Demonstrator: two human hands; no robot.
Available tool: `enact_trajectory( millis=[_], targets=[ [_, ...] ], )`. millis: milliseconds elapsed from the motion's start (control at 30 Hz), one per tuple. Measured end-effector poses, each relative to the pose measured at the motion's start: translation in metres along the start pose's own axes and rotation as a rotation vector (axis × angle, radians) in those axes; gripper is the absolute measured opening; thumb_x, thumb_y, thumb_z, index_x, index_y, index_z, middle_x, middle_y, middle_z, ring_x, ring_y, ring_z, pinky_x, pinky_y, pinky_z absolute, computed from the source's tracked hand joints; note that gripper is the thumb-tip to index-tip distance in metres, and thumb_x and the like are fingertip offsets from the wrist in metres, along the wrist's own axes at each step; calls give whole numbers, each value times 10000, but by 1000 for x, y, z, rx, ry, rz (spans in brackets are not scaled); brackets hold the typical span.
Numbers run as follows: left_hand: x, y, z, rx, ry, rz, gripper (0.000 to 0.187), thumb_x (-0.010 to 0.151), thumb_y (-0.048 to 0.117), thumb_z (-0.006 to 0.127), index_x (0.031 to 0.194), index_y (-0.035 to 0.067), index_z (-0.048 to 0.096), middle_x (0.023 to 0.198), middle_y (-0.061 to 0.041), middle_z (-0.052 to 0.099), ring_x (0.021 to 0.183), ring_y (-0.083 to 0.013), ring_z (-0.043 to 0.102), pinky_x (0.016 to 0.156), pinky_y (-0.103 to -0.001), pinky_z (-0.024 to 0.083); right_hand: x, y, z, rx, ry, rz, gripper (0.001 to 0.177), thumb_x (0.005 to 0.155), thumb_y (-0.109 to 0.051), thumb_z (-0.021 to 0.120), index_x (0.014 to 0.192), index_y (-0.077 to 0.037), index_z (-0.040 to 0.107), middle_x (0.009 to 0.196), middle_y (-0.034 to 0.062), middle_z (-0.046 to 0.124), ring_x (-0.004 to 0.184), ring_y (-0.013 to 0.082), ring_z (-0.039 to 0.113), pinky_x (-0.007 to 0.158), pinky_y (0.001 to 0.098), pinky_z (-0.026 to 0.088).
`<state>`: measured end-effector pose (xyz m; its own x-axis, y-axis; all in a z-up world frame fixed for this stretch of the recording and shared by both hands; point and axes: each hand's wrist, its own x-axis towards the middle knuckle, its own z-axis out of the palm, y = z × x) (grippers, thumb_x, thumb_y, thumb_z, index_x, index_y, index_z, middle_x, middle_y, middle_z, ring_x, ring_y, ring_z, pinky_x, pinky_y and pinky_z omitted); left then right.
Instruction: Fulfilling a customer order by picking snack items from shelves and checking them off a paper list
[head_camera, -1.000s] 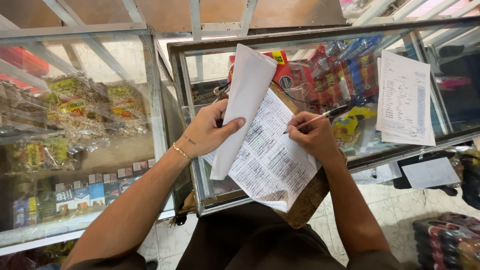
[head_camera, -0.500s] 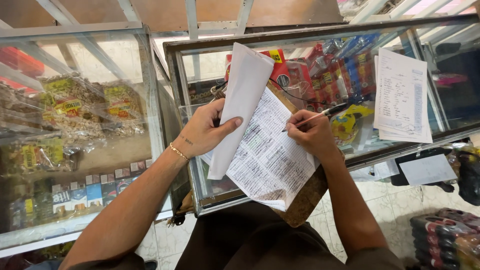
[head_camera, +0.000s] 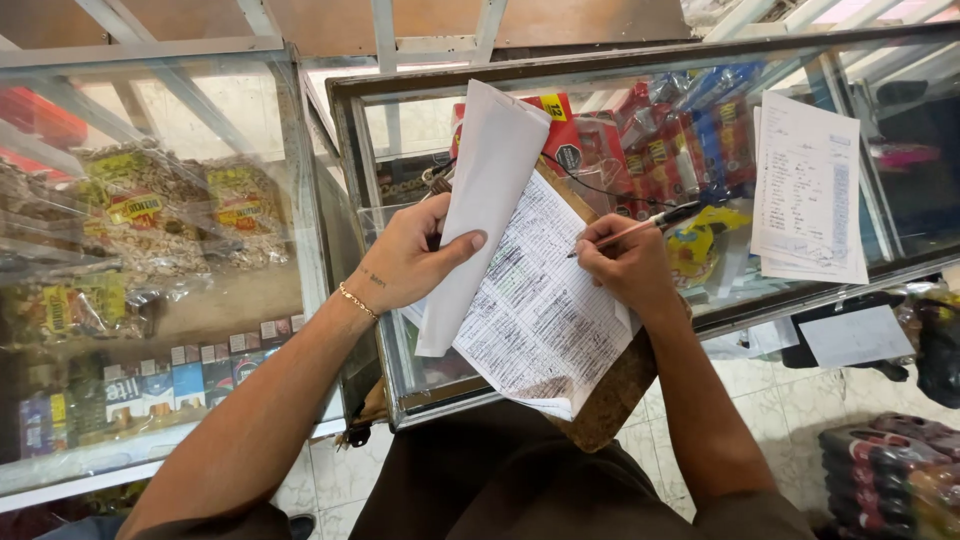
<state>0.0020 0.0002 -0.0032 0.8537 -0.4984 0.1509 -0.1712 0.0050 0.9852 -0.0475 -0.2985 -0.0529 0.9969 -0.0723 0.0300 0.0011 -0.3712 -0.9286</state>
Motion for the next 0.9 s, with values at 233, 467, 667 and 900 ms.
enact_trajectory(
  millis=[233, 467, 667, 900],
  targets=[
    [-1, -9, 0, -3, 1, -4, 119, 938, 127, 730, 911, 62, 635, 589, -42, 661, 614, -62, 570, 585, -217, 487, -1, -3, 0, -24, 0, 5, 43, 826, -11, 724, 826, 16, 691, 504, 114, 573, 409, 137, 595, 425, 241, 468],
    [-1, -9, 0, 10, 13, -7, 116, 938, 137, 731, 914, 61, 648, 596, -35, 660, 611, -72, 563, 597, -224, 490, 0, -2, 0, -84, 20, 3, 45, 833, -35, 733, 824, -8, 699, 496, 109, 593, 412, 143, 618, 423, 240, 473],
    [1, -5, -1, 58, 24, 14, 138, 910, 149, 751, 901, 64, 643, 590, -53, 644, 641, -85, 569, 586, -255, 499, 0, -7, 2, -39, 33, -35, 42, 819, -9, 726, 803, 5, 690, 496, 127, 597, 413, 150, 625, 430, 243, 488],
    [-2, 2, 3, 57, 36, 32, 183, 911, 148, 763, 831, 85, 610, 555, -40, 593, 632, -87, 536, 599, -243, 467, -2, -5, 3, -49, 52, -39, 45, 811, -16, 732, 791, -5, 693, 492, 119, 611, 403, 149, 624, 422, 244, 484]
  ],
)
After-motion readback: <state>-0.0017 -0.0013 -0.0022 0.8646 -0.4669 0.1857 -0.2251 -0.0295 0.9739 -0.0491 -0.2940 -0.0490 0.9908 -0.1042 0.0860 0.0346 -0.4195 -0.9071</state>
